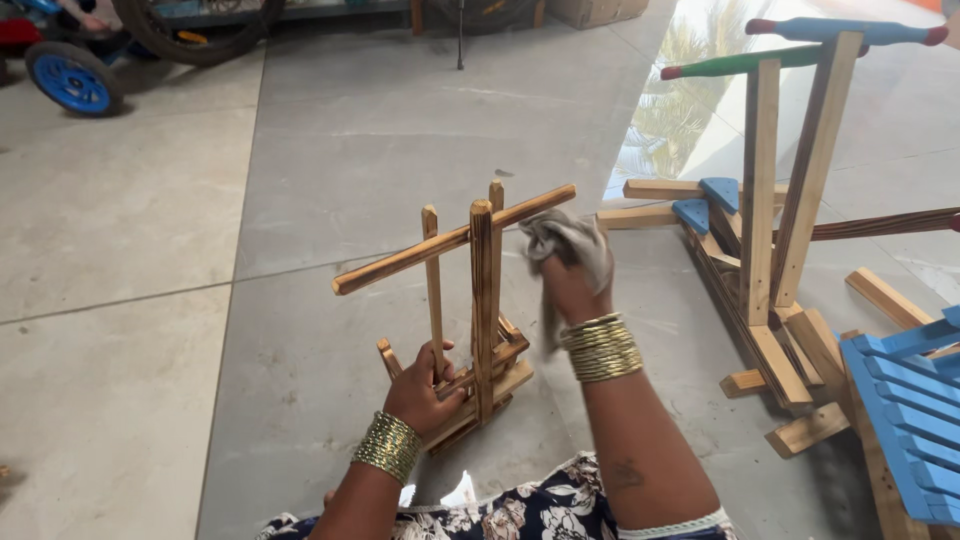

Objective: The person wipes a small wooden toy chair with a cloth, rotating it to clean all sides. The person then places the chair with other miniature chairs and picks up another wooden chair to continue wiping.

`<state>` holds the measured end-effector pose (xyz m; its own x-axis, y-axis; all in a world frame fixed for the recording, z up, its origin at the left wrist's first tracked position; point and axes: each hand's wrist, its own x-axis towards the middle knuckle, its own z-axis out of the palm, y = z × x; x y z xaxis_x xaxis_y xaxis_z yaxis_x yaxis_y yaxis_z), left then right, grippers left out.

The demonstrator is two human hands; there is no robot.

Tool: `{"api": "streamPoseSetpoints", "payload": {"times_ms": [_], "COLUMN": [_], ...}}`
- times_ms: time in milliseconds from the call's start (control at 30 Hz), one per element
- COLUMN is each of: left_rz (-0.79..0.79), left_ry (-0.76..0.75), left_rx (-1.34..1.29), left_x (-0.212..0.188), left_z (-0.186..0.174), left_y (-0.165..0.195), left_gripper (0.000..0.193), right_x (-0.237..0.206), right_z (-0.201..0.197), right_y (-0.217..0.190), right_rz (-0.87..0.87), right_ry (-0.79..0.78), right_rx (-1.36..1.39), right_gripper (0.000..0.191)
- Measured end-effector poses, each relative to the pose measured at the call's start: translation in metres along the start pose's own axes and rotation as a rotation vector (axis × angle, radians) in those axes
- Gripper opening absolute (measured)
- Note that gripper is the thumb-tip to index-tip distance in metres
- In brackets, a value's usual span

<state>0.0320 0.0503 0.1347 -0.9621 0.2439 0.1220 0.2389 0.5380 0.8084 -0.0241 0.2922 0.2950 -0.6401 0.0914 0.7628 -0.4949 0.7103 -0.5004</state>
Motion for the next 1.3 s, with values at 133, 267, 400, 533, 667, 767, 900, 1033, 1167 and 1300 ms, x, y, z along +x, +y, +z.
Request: {"api": "streamPoseSetpoints", "payload": {"times_ms": [133, 267, 400, 533, 667, 767, 900, 1033, 1167, 1300], "left_rz": [0.043, 0.021, 0.170, 0.174, -0.043, -0.036, 0.096, 0.159, 0.019, 0.106], "left_ry": [0.005, 0.020, 0.173, 0.223, 0.207, 0.214, 0.182, 0.215, 0.102, 0.173], "left_rx": [0.009, 0.008, 0.219, 0.404, 0.510, 0.484, 0.421, 0.402, 0.351, 0.345], "left_x": [0.001, -0.006, -0.010, -0.009, -0.008, -0.003, 0.003, 0.002, 0.001, 0.001], "left_z": [-0.002, -0.001, 0.002, 0.005, 0.010, 0.012, 0.012, 0.012, 0.013, 0.012], "left_y": [0.001, 0.001, 0.002, 0.005, 0.006, 0.001, -0.009, -0.012, -0.010, -0.014], "left_gripper": [0.069, 0.069, 0.083, 0.091, 0.085, 0.072, 0.059, 0.060, 0.052, 0.054], "right_x": [-0.044, -0.076, -0.122, -0.190, -0.244, -0.254, -0.196, -0.095, -0.051, -0.115], "right_z": [-0.031, 0.014, 0.090, 0.113, 0.091, 0.058, 0.033, 0.026, 0.044, 0.079], "right_y": [0.001, -0.021, -0.031, -0.002, 0.024, 0.026, -0.003, -0.051, -0.072, -0.042], "right_rz": [-0.012, 0.051, -0.076, 0.089, 0.155, 0.206, 0.115, -0.170, -0.286, -0.186], "right_ry": [0.195, 0.162, 0.037, -0.163, -0.511, -0.713, -0.395, -0.061, 0.098, -0.029], "right_rx": [0.445, 0.789, 0.173, 0.020, 0.032, 0.085, 0.244, 0.227, 0.112, 0.028], "right_gripper": [0.022, 0.031, 0.039, 0.033, 0.028, 0.024, 0.020, 0.020, 0.031, 0.039]}}
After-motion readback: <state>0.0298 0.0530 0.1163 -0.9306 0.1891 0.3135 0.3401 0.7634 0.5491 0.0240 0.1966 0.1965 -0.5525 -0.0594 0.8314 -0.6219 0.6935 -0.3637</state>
